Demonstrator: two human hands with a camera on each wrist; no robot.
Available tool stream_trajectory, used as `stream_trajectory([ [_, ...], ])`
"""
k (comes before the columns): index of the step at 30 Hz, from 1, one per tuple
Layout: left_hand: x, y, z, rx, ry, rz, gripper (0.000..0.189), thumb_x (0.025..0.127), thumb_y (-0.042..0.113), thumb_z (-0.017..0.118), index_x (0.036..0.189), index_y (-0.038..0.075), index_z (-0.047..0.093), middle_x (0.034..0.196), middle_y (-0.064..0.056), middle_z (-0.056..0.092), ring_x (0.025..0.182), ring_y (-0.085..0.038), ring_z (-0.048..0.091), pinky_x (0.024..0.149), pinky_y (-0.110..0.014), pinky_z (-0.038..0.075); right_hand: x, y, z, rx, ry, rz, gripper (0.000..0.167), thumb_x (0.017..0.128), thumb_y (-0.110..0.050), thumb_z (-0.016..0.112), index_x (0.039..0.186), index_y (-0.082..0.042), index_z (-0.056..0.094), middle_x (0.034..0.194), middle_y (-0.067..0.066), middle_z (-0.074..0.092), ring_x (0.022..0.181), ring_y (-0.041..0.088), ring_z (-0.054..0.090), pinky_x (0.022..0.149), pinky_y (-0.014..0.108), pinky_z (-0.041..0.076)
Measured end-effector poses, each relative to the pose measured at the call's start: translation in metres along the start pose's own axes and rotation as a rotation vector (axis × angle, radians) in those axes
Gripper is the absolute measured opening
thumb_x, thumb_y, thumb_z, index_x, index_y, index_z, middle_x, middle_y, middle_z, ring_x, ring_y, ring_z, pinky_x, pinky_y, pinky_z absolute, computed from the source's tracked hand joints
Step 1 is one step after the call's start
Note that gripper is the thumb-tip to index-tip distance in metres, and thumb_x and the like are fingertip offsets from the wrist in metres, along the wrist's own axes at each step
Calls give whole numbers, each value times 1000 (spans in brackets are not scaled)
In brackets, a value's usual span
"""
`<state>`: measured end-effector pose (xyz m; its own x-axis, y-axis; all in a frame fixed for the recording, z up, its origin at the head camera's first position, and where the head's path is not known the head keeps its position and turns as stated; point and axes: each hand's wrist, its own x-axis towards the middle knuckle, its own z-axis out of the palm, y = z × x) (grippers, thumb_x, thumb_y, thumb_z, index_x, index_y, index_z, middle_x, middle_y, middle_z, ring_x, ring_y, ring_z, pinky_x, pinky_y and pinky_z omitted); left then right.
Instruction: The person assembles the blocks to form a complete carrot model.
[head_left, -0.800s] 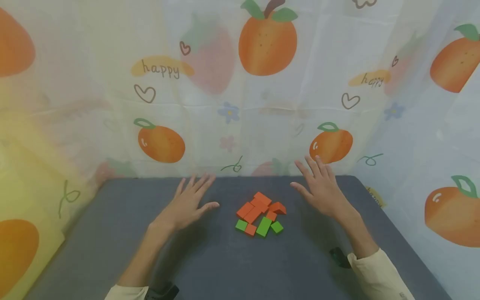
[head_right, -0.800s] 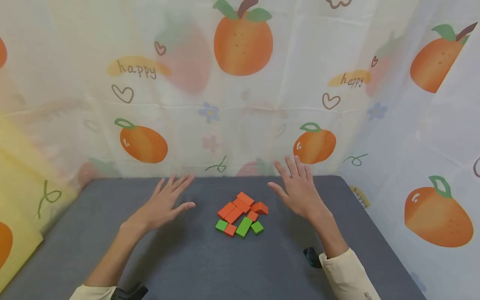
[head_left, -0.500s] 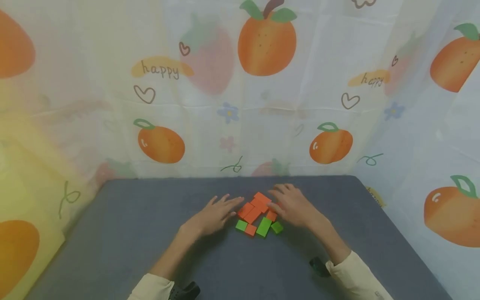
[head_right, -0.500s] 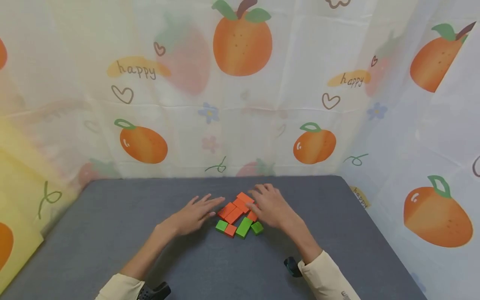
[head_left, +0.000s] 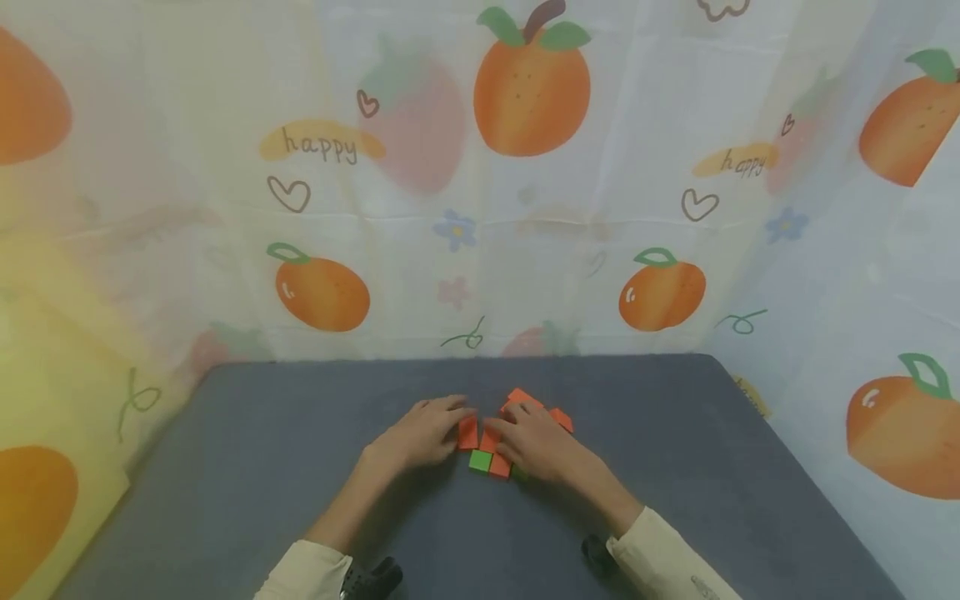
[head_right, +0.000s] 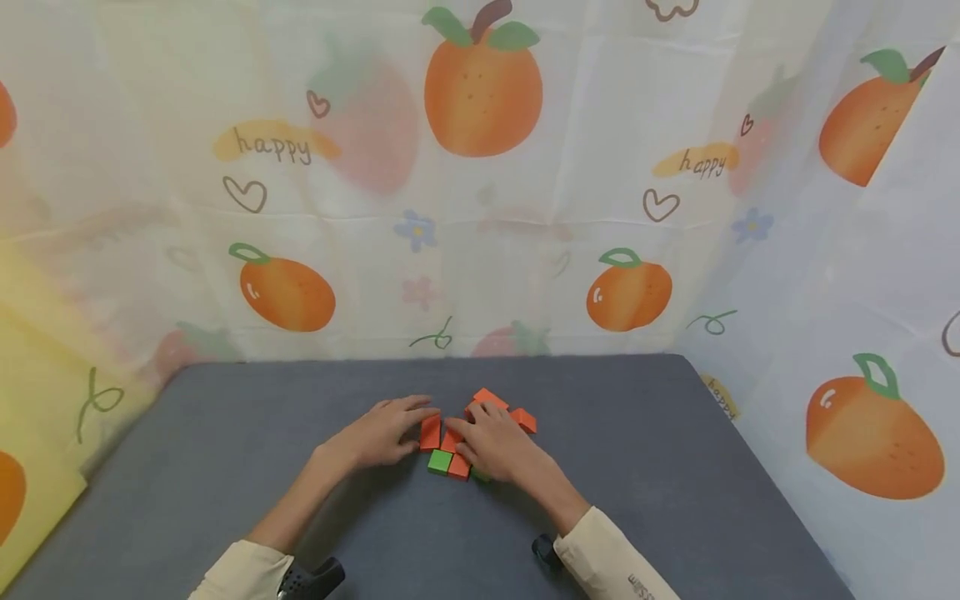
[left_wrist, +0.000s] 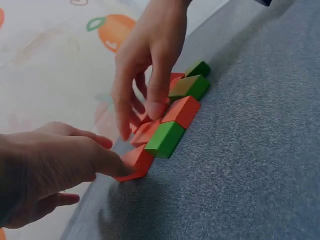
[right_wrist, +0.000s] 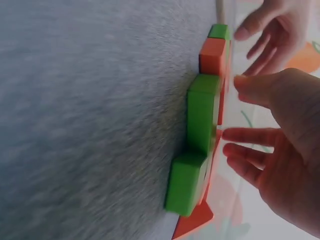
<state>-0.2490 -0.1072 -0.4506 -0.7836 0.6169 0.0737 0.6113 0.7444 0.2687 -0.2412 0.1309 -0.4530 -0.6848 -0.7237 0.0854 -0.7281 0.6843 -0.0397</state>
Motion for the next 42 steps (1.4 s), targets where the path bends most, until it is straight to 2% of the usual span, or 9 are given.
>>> stream_trajectory([
  [2, 2, -2, 1, -14, -35, 13, 49, 97, 10, 72, 145, 6, 61, 151, -20, 57, 140, -39, 56, 114, -63, 46, 5, 0, -2, -17, 9, -32, 29, 106, -28, 63, 132, -16, 67, 121, 7, 66, 106, 24, 60, 88, 40, 54],
  [7, 3, -4, 7, -26, -76, 15, 53, 96, 14, 76, 147, 8, 59, 141, -16, 63, 123, -33, 65, 101, -51, 56, 18, -2, -5, -36, -4, -105, 28, 104, -30, 67, 125, -13, 72, 113, 5, 69, 101, 21, 62, 86, 33, 55],
  [13, 1, -3, 8, -52, -37, -1, 58, 95, 16, 78, 149, 9, 57, 142, -17, 63, 122, -34, 66, 99, -50, 58, 30, -2, -8, -8, -109, -49, 18, 102, -29, 70, 113, -15, 74, 99, 1, 71, 90, 16, 63, 81, 30, 54],
  [20, -12, -3, 3, -54, 35, -64, 63, 93, 17, 80, 150, 9, 56, 142, -17, 64, 126, -36, 64, 102, -55, 56, 39, -6, -7, -65, -183, -27, 9, 100, -23, 70, 99, -15, 73, 93, 2, 71, 90, 19, 63, 93, 38, 52],
  [23, -19, 0, -1, -56, 62, -76, 65, 92, 17, 81, 151, 8, 55, 142, -19, 64, 126, -38, 64, 103, -58, 55, 38, -5, -1, -144, -152, -49, 10, 102, -25, 68, 102, -17, 73, 95, 3, 72, 92, 20, 65, 93, 38, 53],
  [28, -31, 5, -11, -83, 71, -95, 70, 91, 19, 81, 155, 12, 51, 144, -17, 63, 128, -37, 63, 105, -60, 53, 29, -2, -2, -183, 37, -93, 11, 101, -26, 69, 105, -17, 73, 96, 4, 69, 89, 22, 62, 83, 34, 54],
  [33, -49, 13, -19, -111, 34, -69, 72, 91, 20, 80, 156, 12, 49, 148, -15, 61, 133, -38, 61, 107, -62, 52, 8, -7, -23, -46, 118, -154, 24, 101, -25, 69, 121, -12, 69, 108, 6, 69, 99, 24, 63, 87, 36, 56],
  [36, -62, 21, -18, -122, 8, -27, 72, 91, 22, 81, 155, 11, 50, 146, -13, 63, 132, -35, 62, 105, -58, 54, -9, -15, -34, 142, 26, -170, 34, 101, -21, 70, 130, -7, 61, 111, 6, 68, 102, 21, 61, 86, 32, 55],
  [42, -85, 36, -4, -191, -34, 12, 74, 87, 27, 86, 151, 12, 53, 140, -5, 67, 126, -26, 65, 103, -52, 56, -36, -35, -30, 374, -164, -160, 41, 97, -18, 73, 131, -8, 53, 87, -7, 54, 86, 7, 47, 75, 20, 44],
])
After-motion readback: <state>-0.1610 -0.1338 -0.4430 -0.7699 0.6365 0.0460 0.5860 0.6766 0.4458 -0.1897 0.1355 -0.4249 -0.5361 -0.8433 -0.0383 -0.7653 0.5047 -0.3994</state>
